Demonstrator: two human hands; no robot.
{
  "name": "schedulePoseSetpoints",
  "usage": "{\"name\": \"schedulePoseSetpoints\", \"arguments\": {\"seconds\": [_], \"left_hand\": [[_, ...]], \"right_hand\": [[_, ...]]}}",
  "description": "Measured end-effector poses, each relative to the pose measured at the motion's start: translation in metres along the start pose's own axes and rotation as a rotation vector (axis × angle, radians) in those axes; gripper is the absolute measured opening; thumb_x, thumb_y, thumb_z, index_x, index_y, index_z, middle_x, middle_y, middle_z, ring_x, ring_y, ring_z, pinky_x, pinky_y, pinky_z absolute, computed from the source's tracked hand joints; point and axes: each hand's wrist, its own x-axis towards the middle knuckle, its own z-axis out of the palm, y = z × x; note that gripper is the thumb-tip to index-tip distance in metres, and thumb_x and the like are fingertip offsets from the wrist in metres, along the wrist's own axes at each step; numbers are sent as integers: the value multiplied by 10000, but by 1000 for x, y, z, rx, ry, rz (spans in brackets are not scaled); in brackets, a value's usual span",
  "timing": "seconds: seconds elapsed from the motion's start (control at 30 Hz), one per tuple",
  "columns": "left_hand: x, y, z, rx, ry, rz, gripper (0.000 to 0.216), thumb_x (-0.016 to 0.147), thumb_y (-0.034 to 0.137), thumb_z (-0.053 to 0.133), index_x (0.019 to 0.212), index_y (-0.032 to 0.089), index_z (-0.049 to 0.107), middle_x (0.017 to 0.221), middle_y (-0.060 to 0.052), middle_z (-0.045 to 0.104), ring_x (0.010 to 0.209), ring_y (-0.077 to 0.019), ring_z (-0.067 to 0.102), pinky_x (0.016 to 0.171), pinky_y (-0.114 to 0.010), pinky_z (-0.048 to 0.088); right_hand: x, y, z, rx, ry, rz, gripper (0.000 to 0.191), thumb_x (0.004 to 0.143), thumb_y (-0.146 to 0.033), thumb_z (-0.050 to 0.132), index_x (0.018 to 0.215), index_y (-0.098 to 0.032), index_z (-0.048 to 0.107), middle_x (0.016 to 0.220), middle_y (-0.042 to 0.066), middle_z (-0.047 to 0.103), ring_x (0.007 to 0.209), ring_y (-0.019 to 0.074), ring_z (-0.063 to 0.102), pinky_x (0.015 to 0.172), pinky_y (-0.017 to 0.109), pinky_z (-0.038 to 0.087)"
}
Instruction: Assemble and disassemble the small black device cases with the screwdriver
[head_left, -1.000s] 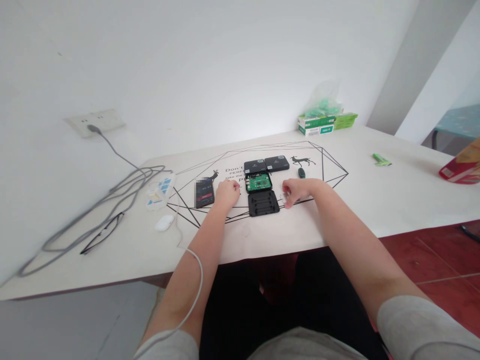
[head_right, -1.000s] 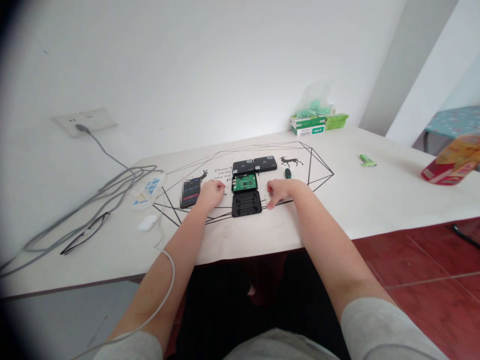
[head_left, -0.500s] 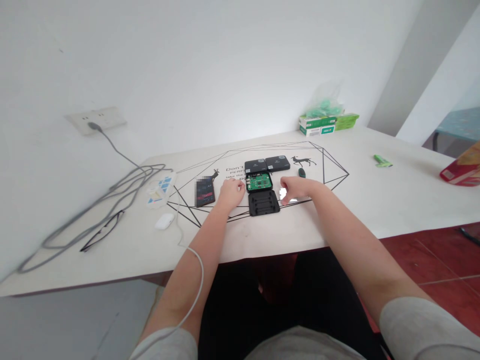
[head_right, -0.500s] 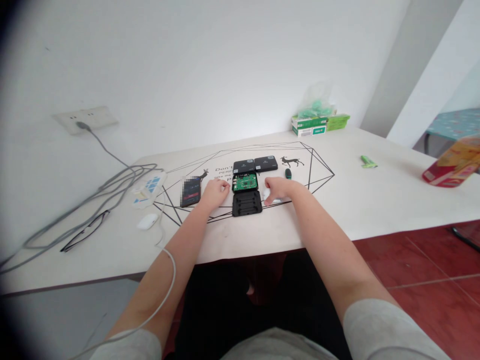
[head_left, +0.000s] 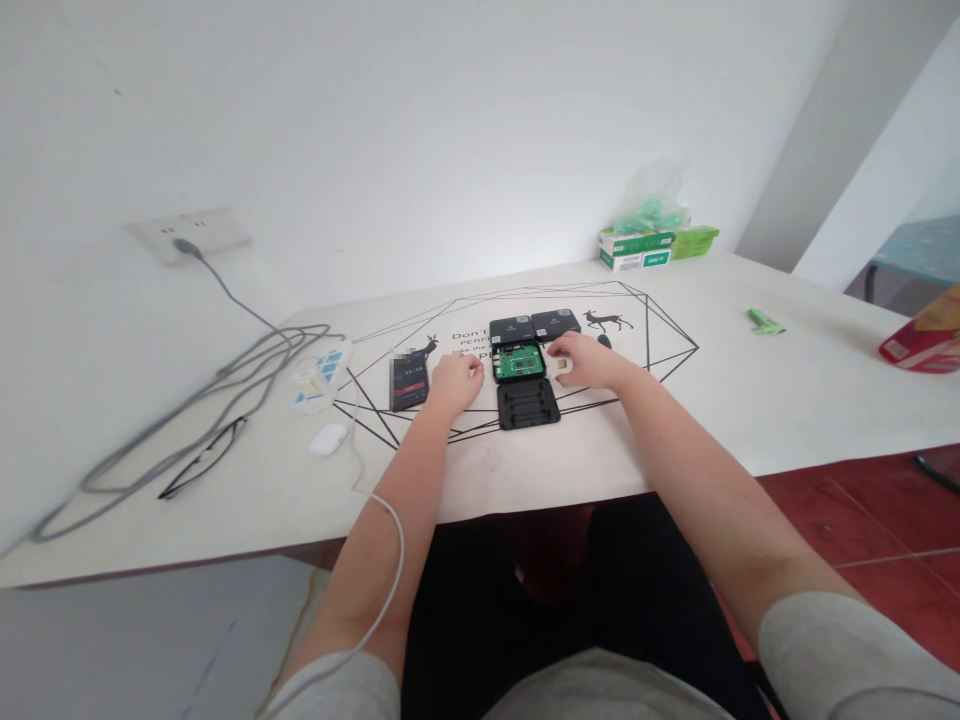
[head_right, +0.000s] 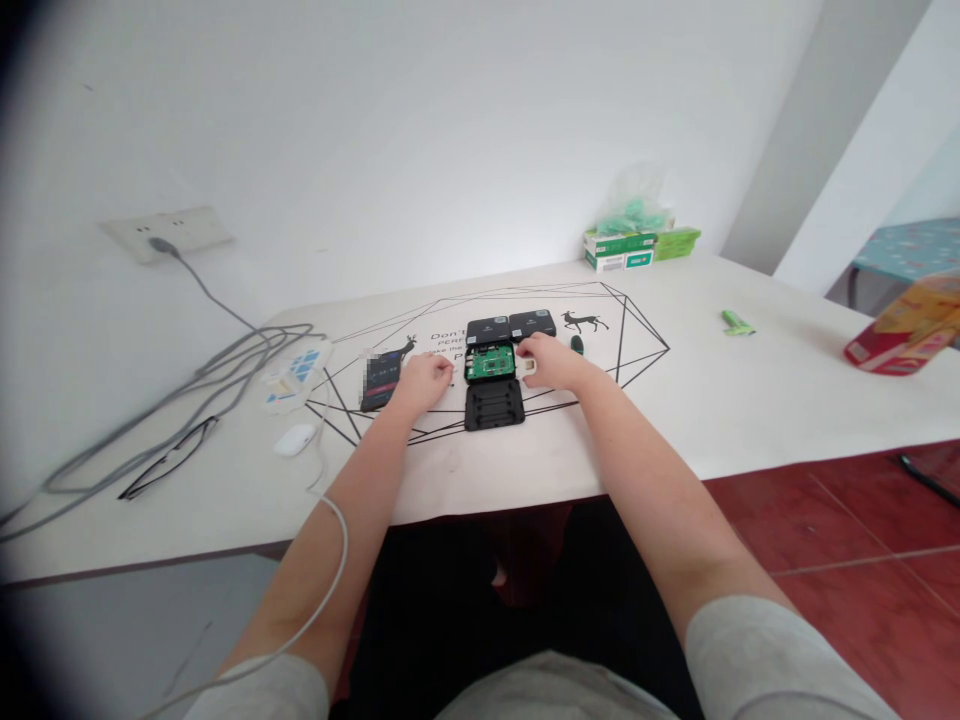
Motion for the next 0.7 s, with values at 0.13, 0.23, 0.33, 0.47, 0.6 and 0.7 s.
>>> {"name": "schedulePoseSetpoints", "arguments": {"seconds": [0.13,0.23,0.33,0.47,0.6,0.7], "left_hand": [[1,-7,-3,59,-5,-129,232,933,216,584,1011,213,802,1121,-150,746,1099,-359,635,927,-469,530],[0,-5,-1,90,-40,-103,237,932,208,586,1017,209,808,1107,-159,741,1109,-363,630,933,-478,531],[-1,-3,3,106,-61,-86,250,937,205,575,1026,204,809,1107,-164,737,1107,-363,626,926,-483,535],[-1,-6,6,123,-31,-99,235,921,194,590,1009,206,808,1103,-172,724,1114,-376,609,912,-493,534],[-2,-10,6,97,-21,-98,230,905,181,602,988,217,814,1093,-171,703,1124,-376,590,916,-488,532],[-2,-11,6,68,-25,-114,245,906,170,593,992,220,817,1089,-172,693,1129,-382,584,917,-495,530]], "right_hand": [[0,-12,7,174,75,-50,417,753,-254,779,1151,-175,683,1158,79,729,1005,229,679,924,328,522],[-2,-28,16,211,-10,-128,408,744,-247,787,1132,-174,684,1120,69,734,974,216,671,883,306,508],[-3,-43,25,193,-105,-202,368,743,-238,794,1090,-167,693,1069,64,732,928,204,658,852,293,493],[-2,-52,31,173,-165,-253,333,746,-260,814,1046,-162,706,996,49,716,835,180,616,764,270,463],[-2,-51,29,133,-192,-254,265,753,-249,808,989,-157,729,978,49,693,805,168,602,741,265,446],[-3,-50,26,97,-210,-233,246,758,-259,813,975,-168,743,978,45,694,845,180,620,768,270,445]]}}
